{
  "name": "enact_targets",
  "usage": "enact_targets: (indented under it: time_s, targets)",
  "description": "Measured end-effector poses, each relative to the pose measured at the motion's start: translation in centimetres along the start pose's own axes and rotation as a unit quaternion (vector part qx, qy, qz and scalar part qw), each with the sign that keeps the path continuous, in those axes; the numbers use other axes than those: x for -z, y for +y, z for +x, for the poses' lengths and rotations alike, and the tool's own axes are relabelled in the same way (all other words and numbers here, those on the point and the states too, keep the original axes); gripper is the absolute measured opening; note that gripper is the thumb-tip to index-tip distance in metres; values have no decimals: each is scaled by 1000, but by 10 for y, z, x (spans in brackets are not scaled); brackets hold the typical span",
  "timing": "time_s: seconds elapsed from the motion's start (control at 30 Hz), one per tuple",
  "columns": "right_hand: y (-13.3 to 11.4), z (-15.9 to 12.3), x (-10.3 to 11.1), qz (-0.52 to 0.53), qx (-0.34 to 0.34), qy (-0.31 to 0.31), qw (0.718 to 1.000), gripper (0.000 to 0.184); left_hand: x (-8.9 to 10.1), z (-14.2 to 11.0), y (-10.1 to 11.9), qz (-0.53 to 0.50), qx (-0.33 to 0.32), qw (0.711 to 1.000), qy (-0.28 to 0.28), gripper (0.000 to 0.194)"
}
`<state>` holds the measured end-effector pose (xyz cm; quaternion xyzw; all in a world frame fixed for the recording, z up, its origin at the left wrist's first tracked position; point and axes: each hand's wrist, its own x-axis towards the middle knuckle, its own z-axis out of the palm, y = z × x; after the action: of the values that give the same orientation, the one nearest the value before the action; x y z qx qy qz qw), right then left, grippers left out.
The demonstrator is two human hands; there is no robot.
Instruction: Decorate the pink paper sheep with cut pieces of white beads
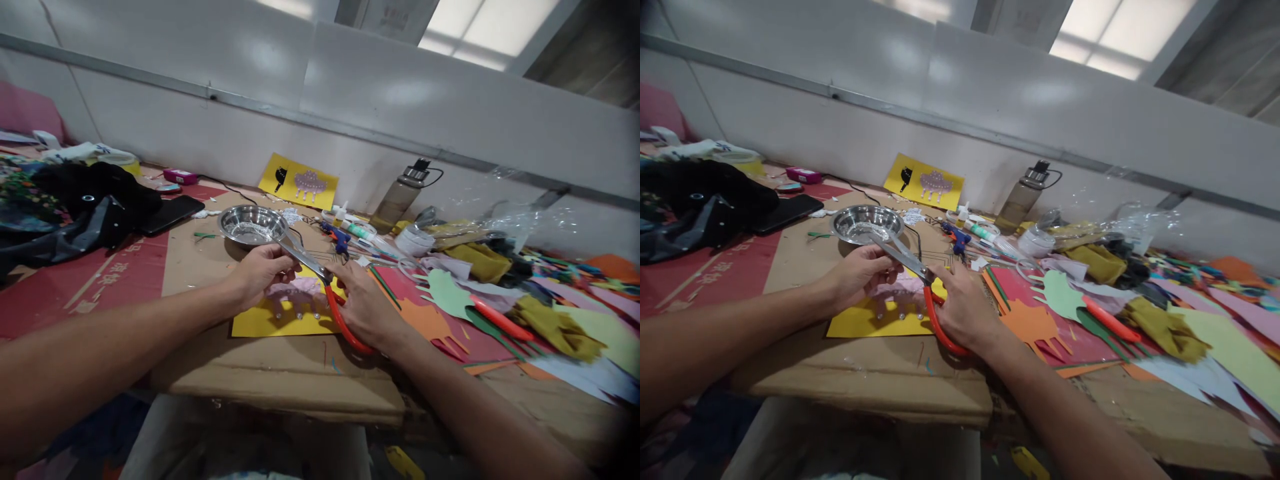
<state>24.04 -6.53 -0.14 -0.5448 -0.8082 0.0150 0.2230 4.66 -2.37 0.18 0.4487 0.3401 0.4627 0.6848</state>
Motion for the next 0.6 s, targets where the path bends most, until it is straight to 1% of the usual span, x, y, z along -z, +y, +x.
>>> enact_targets:
  time_s: [0.13,0.3,0.4,0.5,0.6]
  targets:
    - [2,-2,1,-16,-11,-5,1000,40,-1,0,0,19,10,1000,3,8]
    - [11,-3,0,-16,-16,-14,1000,43,3,3,-3,50,49,997,-17,9]
    - [21,-2,3,-8,-49,-9,999,45,8,5,-3,49,24,998,-8,12]
    - [31,1,9,-45,-96,-9,994,46,11,7,-2,30,3,1000,-7,12]
    - [42,4,13,-101,-133,-47,985,46,12,9,-2,26,2,1000,-10,12]
